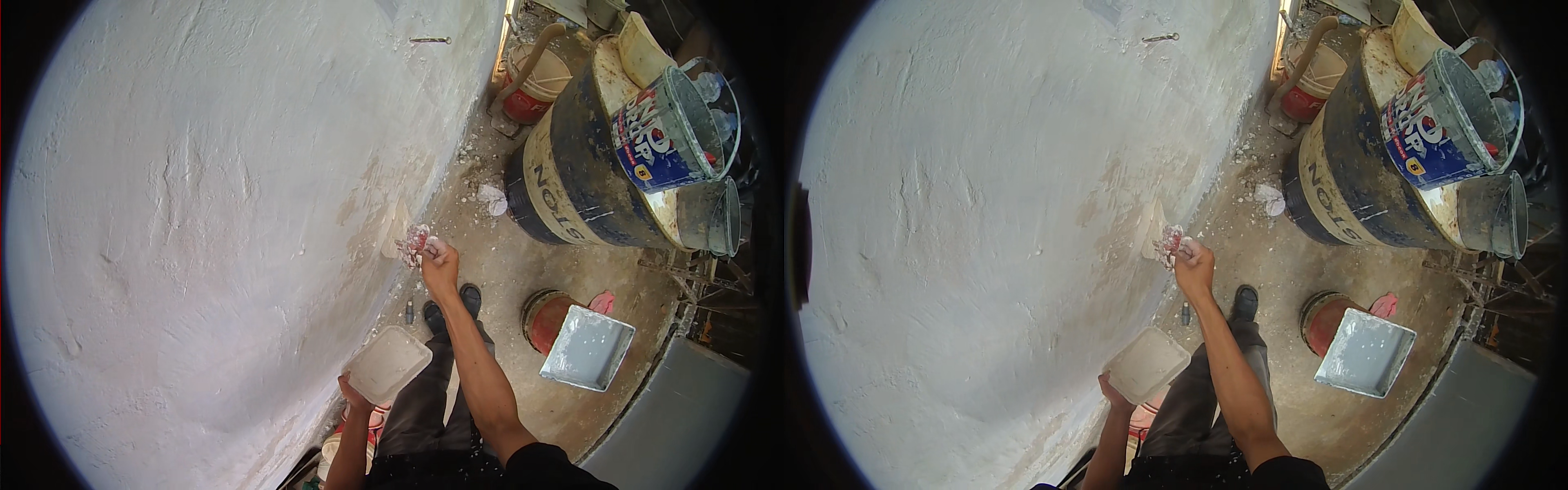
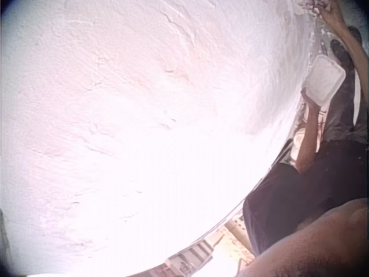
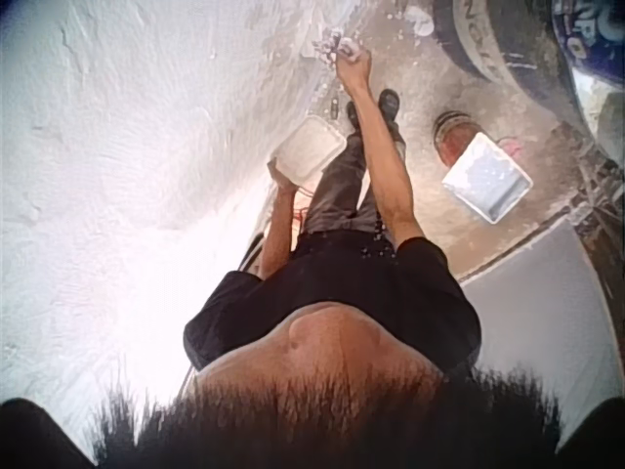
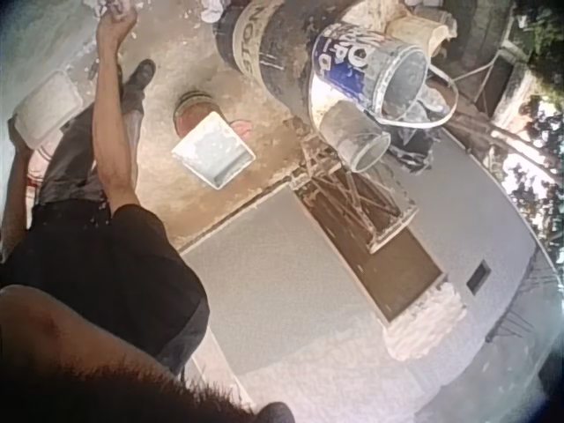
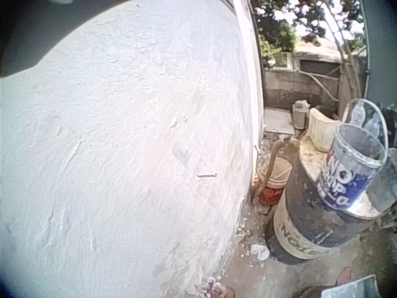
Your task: The person applies wall compound from a plastic container onto a wall using a putty knife.
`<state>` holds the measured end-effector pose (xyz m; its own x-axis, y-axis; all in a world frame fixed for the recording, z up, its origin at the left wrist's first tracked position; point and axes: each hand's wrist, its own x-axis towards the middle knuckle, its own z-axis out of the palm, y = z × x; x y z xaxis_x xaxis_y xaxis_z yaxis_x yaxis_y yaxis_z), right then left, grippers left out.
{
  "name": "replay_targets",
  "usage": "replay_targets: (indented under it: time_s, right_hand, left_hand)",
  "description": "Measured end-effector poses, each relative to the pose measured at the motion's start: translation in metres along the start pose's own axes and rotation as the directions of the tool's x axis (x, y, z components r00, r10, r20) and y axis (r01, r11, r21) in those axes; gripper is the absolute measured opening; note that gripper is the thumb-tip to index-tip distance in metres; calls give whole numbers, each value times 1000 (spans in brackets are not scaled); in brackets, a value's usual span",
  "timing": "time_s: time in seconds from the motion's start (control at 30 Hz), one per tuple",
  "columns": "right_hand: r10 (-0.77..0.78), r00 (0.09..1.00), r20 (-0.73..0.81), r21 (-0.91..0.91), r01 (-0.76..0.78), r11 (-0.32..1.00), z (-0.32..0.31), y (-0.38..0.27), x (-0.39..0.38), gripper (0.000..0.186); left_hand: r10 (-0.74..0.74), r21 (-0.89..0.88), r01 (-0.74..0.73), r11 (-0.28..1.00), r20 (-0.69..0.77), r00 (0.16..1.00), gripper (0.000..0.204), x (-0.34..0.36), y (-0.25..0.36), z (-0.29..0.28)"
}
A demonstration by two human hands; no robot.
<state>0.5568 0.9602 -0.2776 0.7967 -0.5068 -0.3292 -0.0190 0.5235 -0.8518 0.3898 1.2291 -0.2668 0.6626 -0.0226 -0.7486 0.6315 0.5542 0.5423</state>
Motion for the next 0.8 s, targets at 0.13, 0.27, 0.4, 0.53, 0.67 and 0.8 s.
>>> replay_targets:
  time_s: [0.13,0.27,0.4,0.53,0.67,0.8]
  right_hand:
    - [12,999,44,-9,-11,1000,8,-11,-14,22]
    - [-10,997,72,-13,11,1000,17,-23,-27,21]
    - [-25,995,98,-23,27,999,24,-34,-39,21]
    - [-10,993,117,-16,12,1000,27,-41,-44,18]
    - [-63,988,144,-37,69,997,32,-48,-49,21]
    - [-22,992,121,-13,23,1000,39,-62,-57,25]
  left_hand:
    - [-13,-57,15,998,29,999,65,1,-1,-7]
    - [-36,-57,39,998,46,998,67,-4,1,-2]
    - [-27,-74,32,997,70,997,67,-9,5,2]
    - [-4,-50,7,999,58,998,68,-13,8,10]
    - [18,-43,-14,999,87,996,68,-14,11,9]
    - [21,-46,-18,999,80,997,68,-18,13,13]
